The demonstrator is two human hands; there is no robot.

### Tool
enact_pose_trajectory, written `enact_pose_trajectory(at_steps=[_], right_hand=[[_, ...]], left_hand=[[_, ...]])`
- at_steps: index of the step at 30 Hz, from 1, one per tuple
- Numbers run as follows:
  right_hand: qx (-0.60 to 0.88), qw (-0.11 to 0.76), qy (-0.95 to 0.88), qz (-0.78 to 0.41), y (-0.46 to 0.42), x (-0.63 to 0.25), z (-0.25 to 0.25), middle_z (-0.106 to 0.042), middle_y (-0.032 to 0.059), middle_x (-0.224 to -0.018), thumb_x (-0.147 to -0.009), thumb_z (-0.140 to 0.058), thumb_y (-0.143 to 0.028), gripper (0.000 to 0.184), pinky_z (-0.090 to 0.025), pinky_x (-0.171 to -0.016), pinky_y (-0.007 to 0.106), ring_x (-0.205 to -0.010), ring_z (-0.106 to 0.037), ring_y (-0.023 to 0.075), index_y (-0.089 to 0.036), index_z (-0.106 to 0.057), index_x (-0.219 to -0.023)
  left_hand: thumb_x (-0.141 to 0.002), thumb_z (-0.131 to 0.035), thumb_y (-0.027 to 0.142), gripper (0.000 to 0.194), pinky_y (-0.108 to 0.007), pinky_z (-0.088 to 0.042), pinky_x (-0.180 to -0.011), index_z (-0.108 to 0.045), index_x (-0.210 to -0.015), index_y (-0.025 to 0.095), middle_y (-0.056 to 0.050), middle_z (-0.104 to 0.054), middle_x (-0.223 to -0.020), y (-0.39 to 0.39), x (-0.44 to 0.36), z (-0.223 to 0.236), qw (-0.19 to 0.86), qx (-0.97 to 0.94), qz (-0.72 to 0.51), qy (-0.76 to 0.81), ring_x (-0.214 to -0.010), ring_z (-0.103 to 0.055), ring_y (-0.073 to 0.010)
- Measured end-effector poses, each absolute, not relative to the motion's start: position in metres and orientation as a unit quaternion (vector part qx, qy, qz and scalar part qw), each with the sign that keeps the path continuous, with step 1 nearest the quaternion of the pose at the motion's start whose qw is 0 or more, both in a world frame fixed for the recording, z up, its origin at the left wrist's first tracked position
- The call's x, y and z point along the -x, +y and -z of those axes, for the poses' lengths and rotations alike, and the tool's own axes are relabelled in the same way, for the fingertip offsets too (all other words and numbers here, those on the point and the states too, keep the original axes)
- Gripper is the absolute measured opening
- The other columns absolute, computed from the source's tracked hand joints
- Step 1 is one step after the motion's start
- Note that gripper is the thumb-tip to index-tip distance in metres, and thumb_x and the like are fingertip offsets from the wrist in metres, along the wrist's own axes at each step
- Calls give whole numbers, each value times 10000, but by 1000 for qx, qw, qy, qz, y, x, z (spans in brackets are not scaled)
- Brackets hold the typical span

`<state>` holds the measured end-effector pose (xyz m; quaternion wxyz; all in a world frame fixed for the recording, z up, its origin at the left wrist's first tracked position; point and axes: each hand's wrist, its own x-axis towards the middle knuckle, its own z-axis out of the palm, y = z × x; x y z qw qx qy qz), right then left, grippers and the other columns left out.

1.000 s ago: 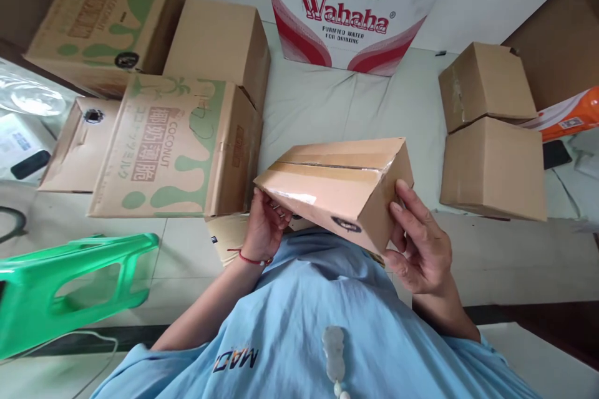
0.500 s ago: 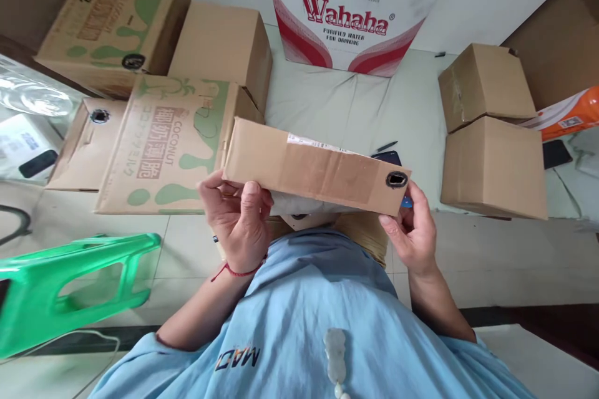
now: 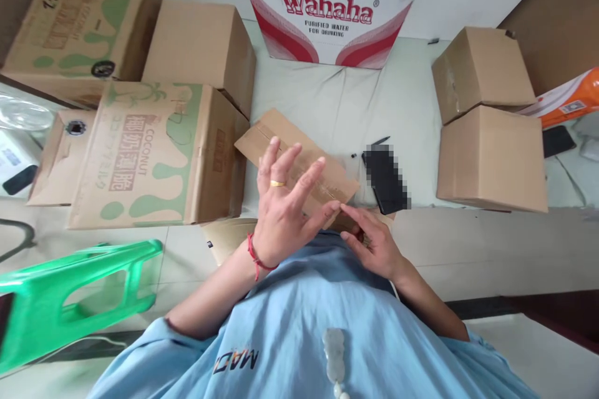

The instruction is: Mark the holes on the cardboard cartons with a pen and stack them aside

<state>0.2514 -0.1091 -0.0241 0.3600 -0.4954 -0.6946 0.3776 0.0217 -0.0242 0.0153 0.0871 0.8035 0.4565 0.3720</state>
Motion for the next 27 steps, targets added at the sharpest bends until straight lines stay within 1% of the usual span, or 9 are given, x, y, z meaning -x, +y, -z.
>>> enact_pose_trajectory(at_steps=[2,5,7,10,13,15,17,19,27], right_hand=[[487,370,-700,-369,-108,-252,24,-831,102,-1211,-1107,-630,-341,443,-675,-751,333,-848,-780,181,-256,-648,-1542],[511,395,-692,-323,-104,-264,19,-859,73,-1077,-1107,-627,-266,253,-674,-827,322,-946,-826,196,-238,-774,-1310],[553,399,-678,-273,-98,-283,13,-862,56,-1013,-1111,-616,-260,209,-661,-818,311,-896,-825,186,-241,-804,-1200],[645,368,-644,-180,-83,-321,7,-854,64,-977,-1112,-602,-363,249,-646,-795,344,-820,-796,204,-242,-813,-1171],[717,263,-634,-124,-65,-350,9,-831,114,-1075,-1100,-568,-482,385,-625,-810,404,-804,-741,237,-210,-786,-1263],[737,171,-646,-98,-57,-354,15,-791,176,-1188,-1072,-586,-568,555,-605,-867,461,-942,-721,304,-167,-699,-1439],[740,98,-660,-81,-54,-346,22,-740,235,-1259,-1020,-645,-656,788,-581,-918,515,-1097,-671,385,-126,-556,-1595],[738,61,-668,-77,-56,-331,28,-698,268,-1300,-979,-699,-686,925,-571,-929,537,-1159,-629,424,-109,-454,-1659],[800,64,-594,-60,-58,-324,42,-659,298,-1293,-900,-750,-476,895,-571,-960,599,-1178,-601,452,-41,-440,-1618]], left_hand=[[-975,-768,636,705,-779,-246,-1336,-609,-1588,324,-169,-483,-1699,-15,-32,-17,107,-820,-318,463,-1709,-239,-519],[-878,-869,665,847,-900,-138,-1285,-630,-1584,262,-238,-432,-1754,-4,-44,-20,156,-859,-196,447,-1708,-180,-589],[-794,-969,585,947,-970,-80,-1231,-616,-1602,238,-272,-392,-1782,-3,-49,-21,191,-878,-105,425,-1700,-165,-621],[-736,-1028,407,1043,-1013,-32,-1188,-557,-1651,238,-285,-324,-1819,-11,-53,-20,208,-877,-39,431,-1702,-132,-634],[-791,-966,304,886,-1009,-35,-1191,-611,-1602,263,-259,-315,-1831,-22,-51,-15,201,-864,-54,459,-1709,-94,-633],[-836,-912,281,760,-998,-45,-1201,-660,-1553,281,-241,-369,-1807,-27,-50,-13,203,-855,-74,471,-1707,-112,-629],[-857,-882,278,760,-992,-56,-1206,-643,-1577,310,-237,-440,-1754,-28,-51,-12,206,-848,-89,480,-1704,-144,-621],[-861,-861,260,806,-993,-71,-1202,-602,-1621,336,-239,-489,-1697,-28,-54,-12,207,-843,-91,488,-1705,-158,-613],[-731,-775,93,617,-1005,-18,-1197,-761,-1331,240,-250,-414,-1752,-24,-65,-15,213,-840,-90,491,-1718,-61,-627]])
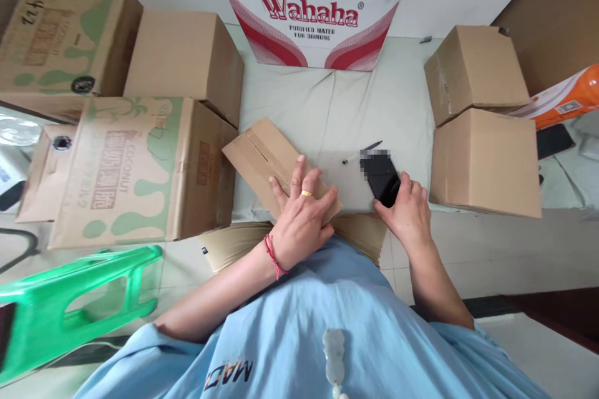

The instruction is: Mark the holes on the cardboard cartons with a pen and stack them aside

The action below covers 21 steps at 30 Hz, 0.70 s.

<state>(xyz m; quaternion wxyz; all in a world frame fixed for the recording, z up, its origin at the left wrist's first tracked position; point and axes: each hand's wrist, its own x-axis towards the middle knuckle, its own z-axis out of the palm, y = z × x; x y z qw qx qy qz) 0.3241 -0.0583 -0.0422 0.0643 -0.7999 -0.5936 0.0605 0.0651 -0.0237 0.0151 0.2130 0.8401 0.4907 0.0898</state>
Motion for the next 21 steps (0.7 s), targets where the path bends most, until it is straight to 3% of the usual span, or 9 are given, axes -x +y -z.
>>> enact_pose_trajectory(at_steps=[5,7,10,13,16,21], right_hand=[[821,67,-565,-50,-53,-341,42,-641,350,-1335,-897,-739,-439,882,-548,-994,654,-1201,-588,480,30,-471,-1594],[797,84,-597,-39,-48,-339,36,-592,360,-1457,-947,-694,-382,772,-523,-1062,658,-1292,-551,484,12,-511,-1585],[742,103,-661,-44,-30,-329,25,-568,297,-1534,-1044,-571,-317,559,-514,-1110,593,-1371,-517,433,-90,-592,-1554],[715,57,-691,-89,1,-317,18,-640,210,-1425,-1066,-472,-246,487,-563,-906,450,-1179,-637,349,-196,-652,-1516],[703,-36,-702,-108,35,-310,16,-698,169,-1315,-1078,-401,-188,534,-470,-702,363,-881,-693,271,-255,-632,-1555],[662,-120,-736,-81,70,-306,11,-785,184,-1169,-1057,-433,-126,405,-362,-663,348,-835,-714,262,-181,-767,-1280]], left_hand=[[-747,-749,72,425,-962,-63,-1243,-767,-1141,231,-173,-338,-1821,-19,-68,-16,211,-839,-150,478,-1737,-12,-588],[-749,-761,72,448,-958,-79,-1247,-762,-1165,240,-168,-341,-1824,-19,-68,-16,210,-837,-175,473,-1739,-23,-583],[-782,-765,84,357,-898,-106,-1299,-748,-1104,237,-162,-394,-1804,-22,-62,-13,200,-838,-231,452,-1751,-56,-544],[-817,-772,112,262,-829,-151,-1344,-718,-1044,232,-171,-491,-1743,-29,-48,-5,186,-844,-305,401,-1756,-117,-505],[-835,-798,155,306,-801,-225,-1350,-712,-1111,255,-161,-604,-1650,-37,-29,5,184,-841,-353,367,-1734,-249,-481],[-819,-833,230,285,-785,-368,-1309,-716,-1076,273,-114,-743,-1460,-51,-2,16,173,-823,-405,359,-1652,-440,-475]])
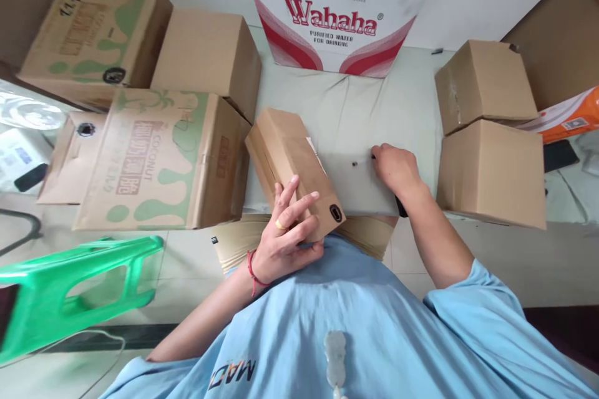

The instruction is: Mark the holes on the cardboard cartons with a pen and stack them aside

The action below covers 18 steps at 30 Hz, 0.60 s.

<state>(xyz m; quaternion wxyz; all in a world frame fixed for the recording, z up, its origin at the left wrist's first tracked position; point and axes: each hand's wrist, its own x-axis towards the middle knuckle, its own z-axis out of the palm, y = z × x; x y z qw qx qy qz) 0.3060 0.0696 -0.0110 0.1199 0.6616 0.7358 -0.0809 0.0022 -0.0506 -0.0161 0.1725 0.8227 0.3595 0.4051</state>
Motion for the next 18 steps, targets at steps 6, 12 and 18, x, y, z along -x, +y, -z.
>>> enact_pose_trajectory(at_steps=[6,12,18], right_hand=[[-649,76,756,37,70,-303,1,-826,163,-1188,-1070,-479,-218,349,-335,-675,357,-928,-742,290,-158,-773,-1250],[-617,11,782,92,61,-304,-11,-827,115,-1181,-1029,-512,-196,423,-439,-763,358,-976,-754,267,-171,-755,-1373],[-531,106,815,206,30,-304,-18,-753,93,-1183,-914,-787,-339,547,-468,-734,335,-916,-732,259,-224,-683,-1438]], left_hand=[[-801,-893,307,280,-786,-400,-1283,-712,-1013,279,-100,-775,-1352,-57,7,27,187,-781,-465,373,-1604,-507,-483],[-740,-921,441,361,-796,-306,-1324,-666,-934,273,-87,-770,-1265,-55,9,37,238,-758,-455,402,-1583,-524,-487],[-828,-848,414,365,-731,-474,-1250,-602,-1063,281,-86,-723,-1349,-58,13,41,135,-768,-502,374,-1583,-531,-448]])
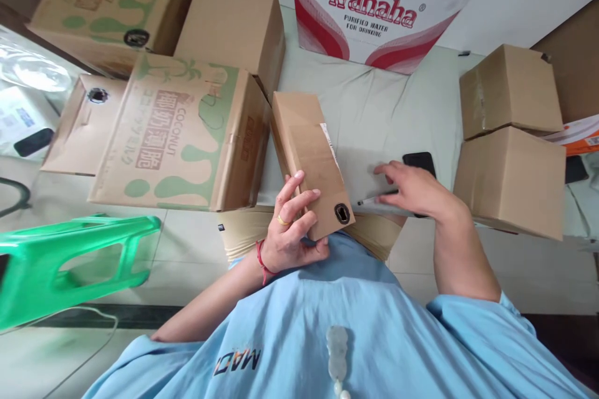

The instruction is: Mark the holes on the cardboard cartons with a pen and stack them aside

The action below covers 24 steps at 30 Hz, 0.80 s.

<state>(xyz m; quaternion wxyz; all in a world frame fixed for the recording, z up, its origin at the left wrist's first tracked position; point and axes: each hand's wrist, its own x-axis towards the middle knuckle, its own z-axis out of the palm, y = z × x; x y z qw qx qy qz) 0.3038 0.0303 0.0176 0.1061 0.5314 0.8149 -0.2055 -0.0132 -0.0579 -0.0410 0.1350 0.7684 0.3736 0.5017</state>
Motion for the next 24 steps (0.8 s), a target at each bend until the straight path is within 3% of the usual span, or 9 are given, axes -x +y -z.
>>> enact_pose_trajectory(at_steps=[2,6,10,12,14,16,20,22,24], right_hand=[[-511,150,814,234,22,-305,-12,-710,112,-1234,-828,-865,-284,591,-476,-724,317,-877,-711,235,-218,-678,-1385],[-487,150,815,277,18,-310,4,-652,104,-1213,-874,-763,-156,316,-485,-757,281,-862,-669,189,-212,-706,-1180],[-455,153,833,274,19,-312,4,-675,70,-1041,-942,-691,-209,11,-361,-649,286,-810,-620,184,-216,-689,-933],[-466,116,836,267,15,-311,-5,-681,44,-918,-964,-658,-233,64,-320,-630,294,-760,-596,177,-223,-672,-902],[-501,3,825,261,7,-310,-17,-631,-1,-765,-949,-656,-238,64,-334,-629,290,-678,-557,158,-233,-653,-886],[-538,-178,782,259,-2,-307,-26,-532,-48,-654,-914,-690,-237,99,-346,-602,284,-586,-479,133,-246,-616,-848],[-492,-542,575,365,-17,-292,-31,-354,-97,-592,-912,-790,-309,359,-257,-481,253,-494,-287,101,-273,-464,-766],[-450,-605,478,450,-24,-280,-26,-414,-94,-596,-923,-823,-376,360,-223,-436,230,-479,-279,90,-271,-505,-789],[-444,-589,437,515,-32,-268,-21,-628,-46,-698,-944,-825,-427,234,-271,-417,219,-489,-378,88,-268,-655,-923]], left_hand=[[-883,-808,436,345,-715,-514,-1223,-589,-1095,274,-92,-708,-1353,-58,13,42,98,-772,-507,371,-1581,-532,-433],[-941,-759,415,326,-716,-533,-1211,-579,-1166,262,-117,-688,-1378,-55,12,43,74,-772,-519,359,-1598,-512,-432],[-945,-767,417,366,-736,-536,-1197,-563,-1216,279,-116,-672,-1407,-51,11,45,87,-777,-513,355,-1602,-502,-446],[-950,-775,416,379,-743,-527,-1202,-576,-1244,284,-118,-659,-1422,-49,10,46,90,-778,-513,351,-1606,-493,-453],[-970,-752,401,362,-735,-523,-1211,-599,-1275,279,-126,-642,-1432,-48,8,46,84,-783,-512,344,-1625,-464,-456],[-981,-731,388,348,-732,-522,-1215,-614,-1286,267,-135,-628,-1433,-47,6,47,77,-788,-508,340,-1638,-442,-460],[-969,-757,465,371,-776,-508,-1214,-585,-1241,281,-115,-629,-1400,-42,3,49,83,-773,-516,361,-1603,-492,-459],[-964,-785,518,422,-768,-517,-1218,-565,-1232,276,-110,-629,-1377,-37,2,53,78,-767,-529,355,-1590,-516,-442],[-955,-824,540,488,-733,-527,-1232,-557,-1250,259,-120,-629,-1379,-30,0,59,64,-767,-544,333,-1596,-517,-423]])
